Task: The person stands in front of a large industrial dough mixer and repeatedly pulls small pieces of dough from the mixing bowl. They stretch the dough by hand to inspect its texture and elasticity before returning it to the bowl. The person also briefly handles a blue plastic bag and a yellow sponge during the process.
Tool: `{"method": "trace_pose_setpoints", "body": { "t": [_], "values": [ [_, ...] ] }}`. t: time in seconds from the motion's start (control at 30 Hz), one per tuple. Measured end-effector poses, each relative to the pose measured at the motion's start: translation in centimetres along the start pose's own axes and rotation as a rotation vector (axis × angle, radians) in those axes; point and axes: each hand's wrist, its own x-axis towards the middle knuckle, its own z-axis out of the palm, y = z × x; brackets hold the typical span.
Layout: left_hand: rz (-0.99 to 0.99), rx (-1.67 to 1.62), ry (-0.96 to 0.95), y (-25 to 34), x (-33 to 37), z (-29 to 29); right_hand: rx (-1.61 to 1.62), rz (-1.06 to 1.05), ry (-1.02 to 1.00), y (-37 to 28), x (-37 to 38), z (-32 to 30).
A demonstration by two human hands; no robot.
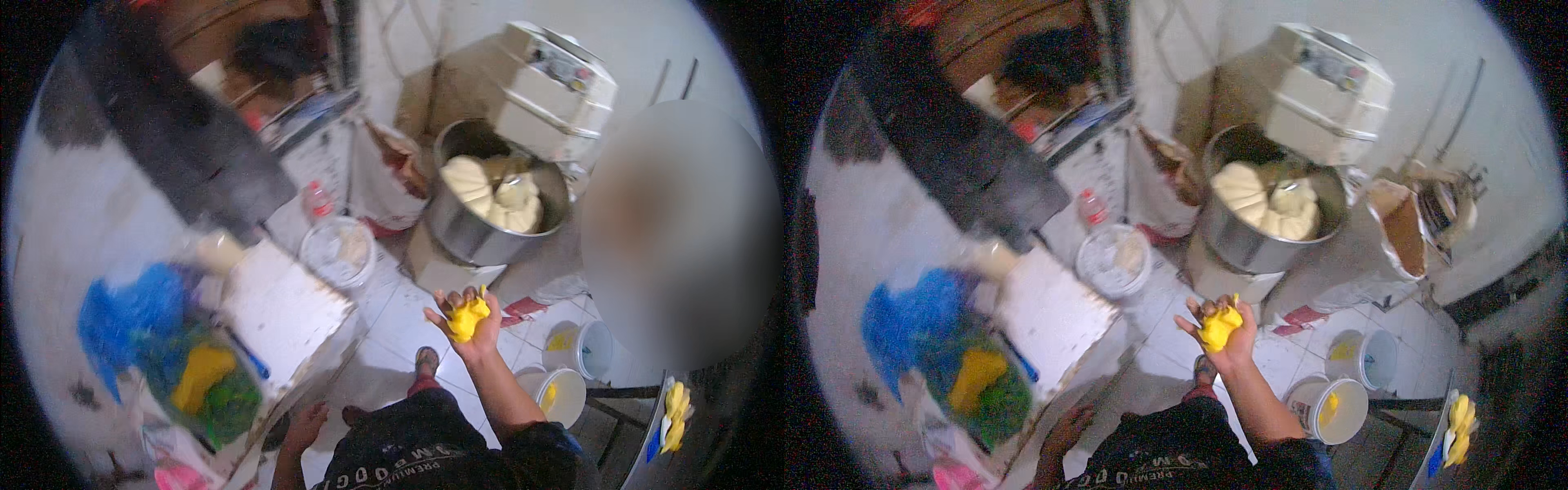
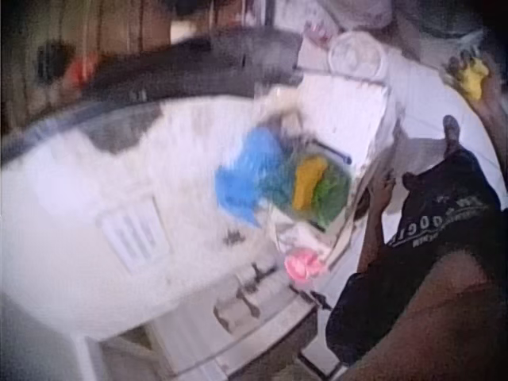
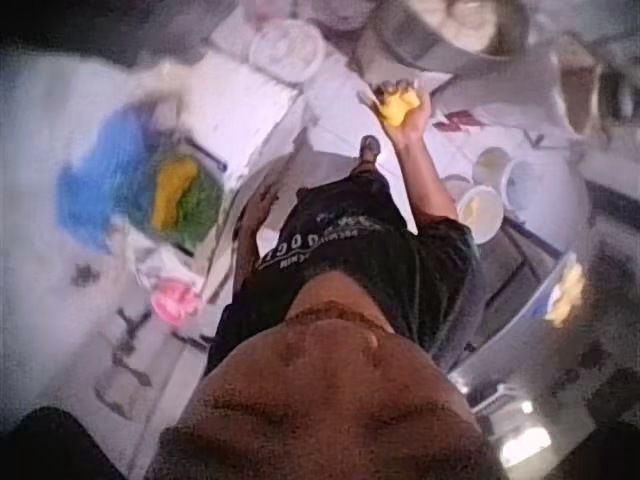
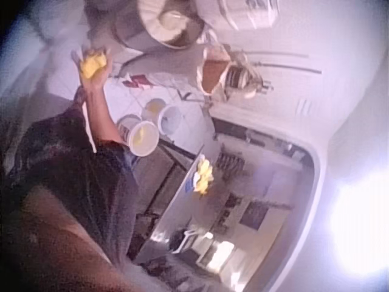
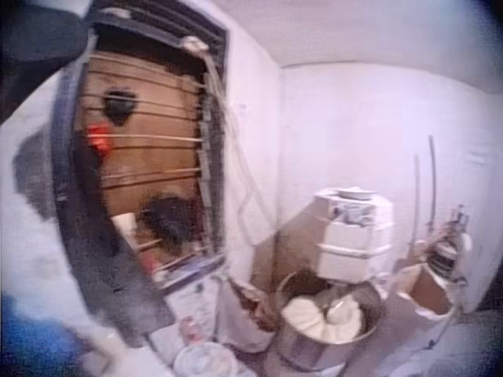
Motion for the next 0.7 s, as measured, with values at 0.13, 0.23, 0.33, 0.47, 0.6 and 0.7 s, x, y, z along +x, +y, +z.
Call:
{"method": "trace_pose_setpoints", "body": {
  "t": [0.13,0.23,0.33,0.47,0.6,0.7],
  "values": [
    [0.179,0.262,0.072,9.2,6.4,2.4,-0.056,-0.089,0.124,-11.5,1.1,-8.2],
    [0.382,0.289,0.146,14.4,11.3,4.5,-0.254,-0.152,0.291,-17.9,2.6,-10.0],
    [0.521,0.263,0.238,19.0,15.0,6.4,-0.349,-0.337,0.417,-22.8,6.6,-8.3],
    [0.481,0.386,0.308,24.3,17.8,6.0,-0.254,-0.226,0.268,-27.0,14.5,-3.8],
    [0.700,0.679,0.441,25.9,24.0,4.3,-1.274,-0.118,0.189,-29.1,25.7,-11.9],
    [0.965,1.057,0.497,25.3,28.6,1.9,-1.864,0.311,0.007,-28.4,29.8,-15.5]
  ]
}}
